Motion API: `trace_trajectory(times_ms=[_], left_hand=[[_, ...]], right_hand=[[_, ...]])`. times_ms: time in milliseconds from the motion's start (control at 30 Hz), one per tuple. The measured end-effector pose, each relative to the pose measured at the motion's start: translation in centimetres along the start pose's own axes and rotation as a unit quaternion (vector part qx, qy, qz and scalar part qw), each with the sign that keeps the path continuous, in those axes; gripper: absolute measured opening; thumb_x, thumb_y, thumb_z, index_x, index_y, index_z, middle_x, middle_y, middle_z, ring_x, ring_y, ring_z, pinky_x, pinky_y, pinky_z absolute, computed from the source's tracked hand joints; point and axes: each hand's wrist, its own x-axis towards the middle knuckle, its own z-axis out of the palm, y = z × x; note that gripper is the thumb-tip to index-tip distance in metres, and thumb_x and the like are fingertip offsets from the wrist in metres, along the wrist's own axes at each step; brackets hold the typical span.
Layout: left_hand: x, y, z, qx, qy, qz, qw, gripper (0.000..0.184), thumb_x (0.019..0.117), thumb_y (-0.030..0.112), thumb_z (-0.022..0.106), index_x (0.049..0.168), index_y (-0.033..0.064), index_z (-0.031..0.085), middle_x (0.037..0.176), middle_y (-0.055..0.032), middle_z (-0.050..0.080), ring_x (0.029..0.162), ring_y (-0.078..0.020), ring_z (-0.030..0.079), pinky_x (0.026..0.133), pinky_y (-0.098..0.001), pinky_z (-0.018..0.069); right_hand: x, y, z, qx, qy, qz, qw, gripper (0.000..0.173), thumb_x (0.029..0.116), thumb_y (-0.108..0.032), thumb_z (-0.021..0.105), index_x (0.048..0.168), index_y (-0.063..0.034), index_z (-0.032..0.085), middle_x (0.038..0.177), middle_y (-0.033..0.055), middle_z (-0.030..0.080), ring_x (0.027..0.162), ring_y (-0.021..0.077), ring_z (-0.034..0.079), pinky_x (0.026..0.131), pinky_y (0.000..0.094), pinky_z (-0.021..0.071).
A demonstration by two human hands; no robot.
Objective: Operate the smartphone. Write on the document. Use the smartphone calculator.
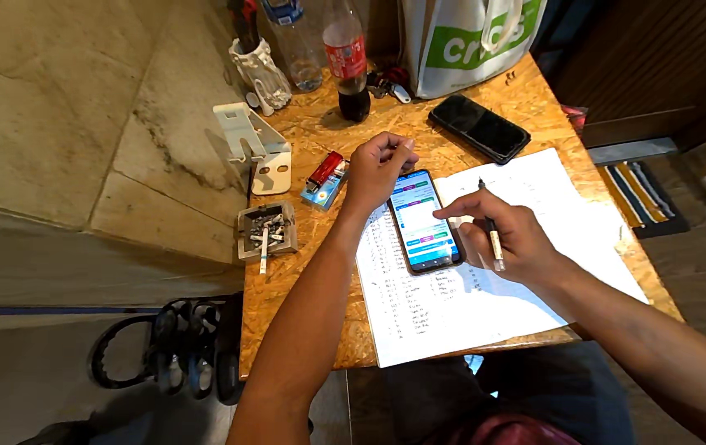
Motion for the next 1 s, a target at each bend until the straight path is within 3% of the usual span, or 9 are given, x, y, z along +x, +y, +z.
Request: trace_trajectory(times_ms=[233, 333, 400, 533, 600, 667, 733, 867, 1000], left_hand=[[0.0, 0.0, -0.1, 0.001, -0.006, -0.001, 1.000, 0.019, 0.1051, 0.018, 0.059, 0.110, 0.0008, 0.066, 0.096, -0.0095, 0.077, 0.087, -0.0204, 0.077, 0.082, -0.0381, 0.0652], [0.0, 0.0, -0.1, 0.000, -0.009, 0.002, 1.000, 0.021, 0.1056, 0.020, 0.059, 0.110, 0.0009, 0.066, 0.096, -0.0092, 0.078, 0.087, -0.0206, 0.077, 0.082, -0.0383, 0.0654], [0.0, 0.0, 0.0, 0.001, -0.006, 0.005, 1.000, 0.021, 0.1056, 0.020, 0.059, 0.109, 0.0006, 0.067, 0.095, -0.0089, 0.078, 0.086, -0.0207, 0.077, 0.082, -0.0381, 0.0658], [-0.1, 0.0, 0.1, 0.003, -0.003, 0.006, 1.000, 0.021, 0.1055, 0.020, 0.059, 0.109, 0.0007, 0.066, 0.095, -0.0085, 0.078, 0.086, -0.0198, 0.077, 0.081, -0.0370, 0.0655], [-0.1, 0.0, 0.0, 0.004, -0.002, 0.008, 1.000, 0.021, 0.1055, 0.020, 0.059, 0.108, 0.0006, 0.066, 0.094, -0.0081, 0.078, 0.085, -0.0190, 0.077, 0.081, -0.0361, 0.0655], [-0.1, -0.1, 0.0, 0.002, -0.003, 0.012, 1.000, 0.021, 0.1055, 0.020, 0.059, 0.108, 0.0008, 0.066, 0.094, -0.0079, 0.078, 0.085, -0.0192, 0.077, 0.081, -0.0371, 0.0660], [-0.2, -0.1, 0.0, 0.002, -0.001, 0.012, 1.000, 0.021, 0.1055, 0.021, 0.059, 0.108, 0.0013, 0.067, 0.094, -0.0076, 0.078, 0.085, -0.0193, 0.077, 0.081, -0.0375, 0.0661], [-0.2, 0.0, 0.1, 0.001, 0.004, 0.010, 1.000, 0.021, 0.1055, 0.020, 0.059, 0.108, 0.0014, 0.067, 0.093, -0.0070, 0.078, 0.084, -0.0191, 0.077, 0.080, -0.0371, 0.0661], [-0.2, -0.1, -0.2, 0.001, 0.002, 0.009, 1.000, 0.020, 0.1056, 0.020, 0.059, 0.108, 0.0013, 0.066, 0.093, -0.0074, 0.078, 0.084, -0.0196, 0.077, 0.081, -0.0377, 0.0662]], right_hand=[[0.1, 0.1, -0.2, -0.013, -0.004, 0.002, 1.000, 0.027, 0.1019, -0.020, 0.051, 0.122, -0.0124, 0.066, 0.077, -0.0051, 0.064, 0.054, 0.0027, 0.051, 0.047, 0.0241, 0.0465], [0.7, -0.2, -3.2, 0.015, 0.057, 0.023, 0.998, 0.027, 0.1038, -0.015, 0.045, 0.124, -0.0059, 0.061, 0.111, 0.0034, 0.073, 0.059, 0.0072, 0.059, 0.047, 0.0259, 0.0504], [1.0, -0.4, -6.1, 0.076, 0.107, 0.051, 0.990, 0.031, 0.1075, -0.019, 0.038, 0.132, -0.0071, 0.052, 0.117, 0.0054, 0.073, 0.057, 0.0118, 0.062, 0.045, 0.0271, 0.0514], [2.1, -0.7, -9.8, 0.182, 0.174, 0.067, 0.965, 0.038, 0.1099, -0.026, 0.026, 0.142, -0.0109, 0.040, 0.112, 0.0072, 0.072, 0.064, 0.0192, 0.070, 0.053, 0.0336, 0.0614], [2.8, -0.5, -10.2, 0.192, 0.164, 0.070, 0.965, 0.039, 0.1099, -0.029, 0.027, 0.135, -0.0081, 0.049, 0.107, 0.0051, 0.067, 0.065, 0.0182, 0.069, 0.056, 0.0357, 0.0635], [3.2, -0.2, -9.9, 0.185, 0.141, 0.085, 0.969, 0.036, 0.1090, -0.026, 0.034, 0.122, -0.0055, 0.061, 0.096, 0.0033, 0.069, 0.062, 0.0158, 0.068, 0.056, 0.0360, 0.0634], [3.5, 0.5, -8.8, 0.164, 0.102, 0.092, 0.977, 0.024, 0.1050, -0.016, 0.047, 0.110, -0.0017, 0.065, 0.083, 0.0047, 0.069, 0.059, 0.0168, 0.067, 0.055, 0.0377, 0.0631], [3.0, 2.6, -5.5, 0.142, 0.010, 0.119, 0.983, 0.011, 0.0927, -0.004, 0.065, 0.103, 0.0010, 0.064, 0.074, 0.0083, 0.068, 0.057, 0.0183, 0.067, 0.051, 0.0347, 0.0605], [2.6, 3.8, -4.2, 0.162, -0.001, 0.198, 0.967, 0.007, 0.0878, -0.004, 0.070, 0.092, -0.0012, 0.065, 0.065, 0.0067, 0.066, 0.051, 0.0156, 0.063, 0.046, 0.0297, 0.0555]])
